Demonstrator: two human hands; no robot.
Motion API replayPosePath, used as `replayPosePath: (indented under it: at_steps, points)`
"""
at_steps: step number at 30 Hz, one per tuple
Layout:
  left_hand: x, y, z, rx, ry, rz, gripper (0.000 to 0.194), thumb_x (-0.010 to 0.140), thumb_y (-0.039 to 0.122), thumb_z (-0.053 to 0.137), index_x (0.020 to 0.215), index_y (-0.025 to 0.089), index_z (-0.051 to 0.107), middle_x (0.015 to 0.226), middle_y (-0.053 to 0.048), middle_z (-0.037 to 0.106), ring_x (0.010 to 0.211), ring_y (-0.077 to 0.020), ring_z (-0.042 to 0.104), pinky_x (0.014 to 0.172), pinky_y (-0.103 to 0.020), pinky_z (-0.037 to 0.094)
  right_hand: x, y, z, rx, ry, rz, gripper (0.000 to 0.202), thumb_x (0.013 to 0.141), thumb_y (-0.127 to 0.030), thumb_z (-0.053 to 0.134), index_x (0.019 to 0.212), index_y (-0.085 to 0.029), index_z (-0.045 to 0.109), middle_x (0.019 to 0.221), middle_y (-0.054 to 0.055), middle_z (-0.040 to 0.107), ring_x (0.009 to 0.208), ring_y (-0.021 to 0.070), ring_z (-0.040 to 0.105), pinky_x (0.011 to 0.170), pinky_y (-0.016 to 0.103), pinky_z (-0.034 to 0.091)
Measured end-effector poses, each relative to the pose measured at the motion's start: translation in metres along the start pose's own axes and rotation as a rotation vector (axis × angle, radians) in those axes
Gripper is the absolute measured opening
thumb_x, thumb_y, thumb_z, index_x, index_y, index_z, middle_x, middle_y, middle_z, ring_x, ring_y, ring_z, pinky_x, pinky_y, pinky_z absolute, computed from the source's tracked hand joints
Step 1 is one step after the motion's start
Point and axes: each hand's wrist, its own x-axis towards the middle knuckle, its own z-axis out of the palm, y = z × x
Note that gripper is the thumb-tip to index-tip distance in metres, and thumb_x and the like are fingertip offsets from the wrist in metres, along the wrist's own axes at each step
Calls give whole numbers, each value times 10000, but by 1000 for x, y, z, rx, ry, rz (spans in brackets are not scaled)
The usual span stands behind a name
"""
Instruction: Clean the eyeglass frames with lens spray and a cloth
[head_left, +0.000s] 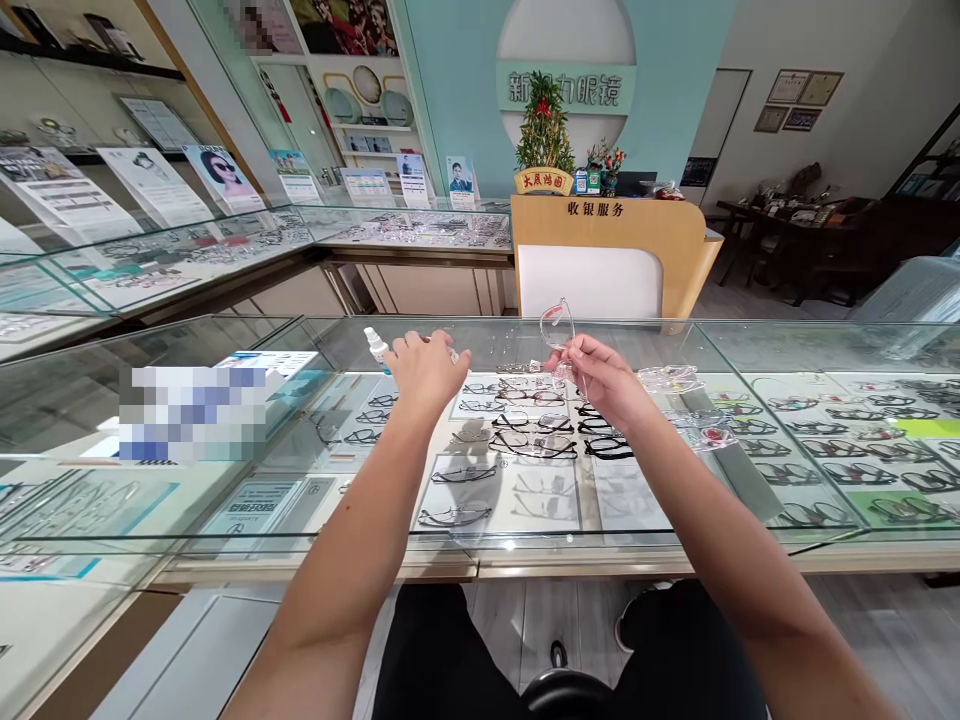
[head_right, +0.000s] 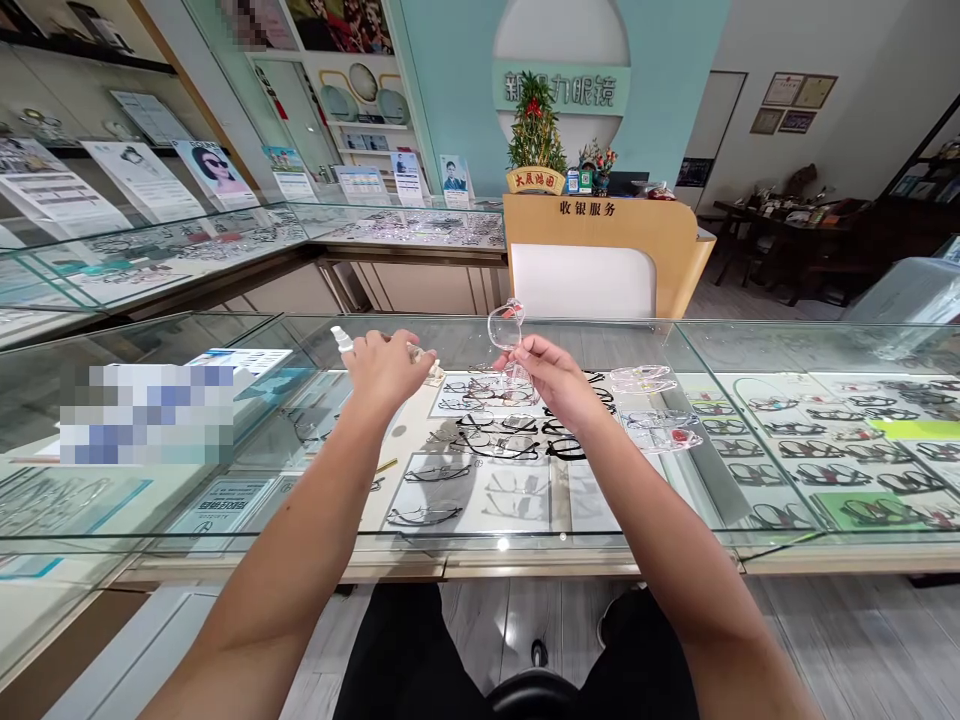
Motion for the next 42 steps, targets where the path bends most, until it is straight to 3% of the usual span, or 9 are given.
replayPosePath:
  at_steps: [5,9,11,14,21,32,37,39,42]
  points:
    - [-8,11,-2,-240,227,182,518,960,447,685,1414,199,678,1754,-277,450,1608,-517,379,1253,-729,314,1,0,1,-63,16,10,429,832,-641,911,836,-277,684,939,24,780,979,238,675,940,372,506]
    - [-24,31,-11,-439,382,515,641,978,549,685,1538,252,593,1693,-171,580,1612,-426,430,1307,-619,307,3,2,-4,-133,-3,23,348,883,-581,858,833,-269,710,902,19,784,954,229,684,946,366,500]
    - [-33,40,-12,-474,391,664,724,968,616,696,1582,256,568,1657,-158,626,1596,-413,468,1302,-586,319,4,2,-8,-180,-8,17,276,918,-514,815,836,-266,729,892,14,792,949,224,689,939,362,492]
    - [-46,49,-10,-472,346,750,798,980,669,693,1641,248,539,1609,-170,670,1572,-414,507,1278,-562,328,5,-2,-13,-259,10,5,190,917,-411,762,806,-259,737,847,9,800,899,215,682,914,363,484]
    - [-51,51,-6,-471,271,763,694,1012,680,705,1561,260,644,1430,-155,780,1446,-402,600,1195,-546,372,3,-11,-13,-334,-21,39,140,832,-305,705,706,-246,718,698,4,760,740,191,602,810,362,479]
    - [-50,51,-5,-500,277,778,608,994,704,741,1424,274,720,1355,-137,804,1307,-377,669,1103,-526,422,5,-4,-14,-440,-51,9,151,866,-315,675,730,-261,712,709,0,759,757,211,630,810,377,485]
    - [-50,50,-4,-525,413,666,564,985,669,774,1390,284,702,1360,-124,804,1292,-364,683,1123,-530,433,1,1,-13,-719,228,-426,117,958,-400,735,964,-283,729,1054,60,782,1080,293,664,1030,460,482]
    - [-49,50,-5,-560,501,570,557,980,664,777,1370,276,691,1346,-128,799,1274,-364,685,1137,-540,436,-2,2,-11,-791,325,-598,212,956,-390,753,1138,-291,709,1236,106,746,1223,330,636,1114,503,467]
    - [-48,49,-11,-627,575,453,589,946,690,784,1342,267,680,1310,-135,785,1264,-379,678,1169,-573,426,-9,1,-5,-824,383,-698,394,943,-397,776,1307,-300,660,1348,142,691,1291,365,616,1169,555,464]
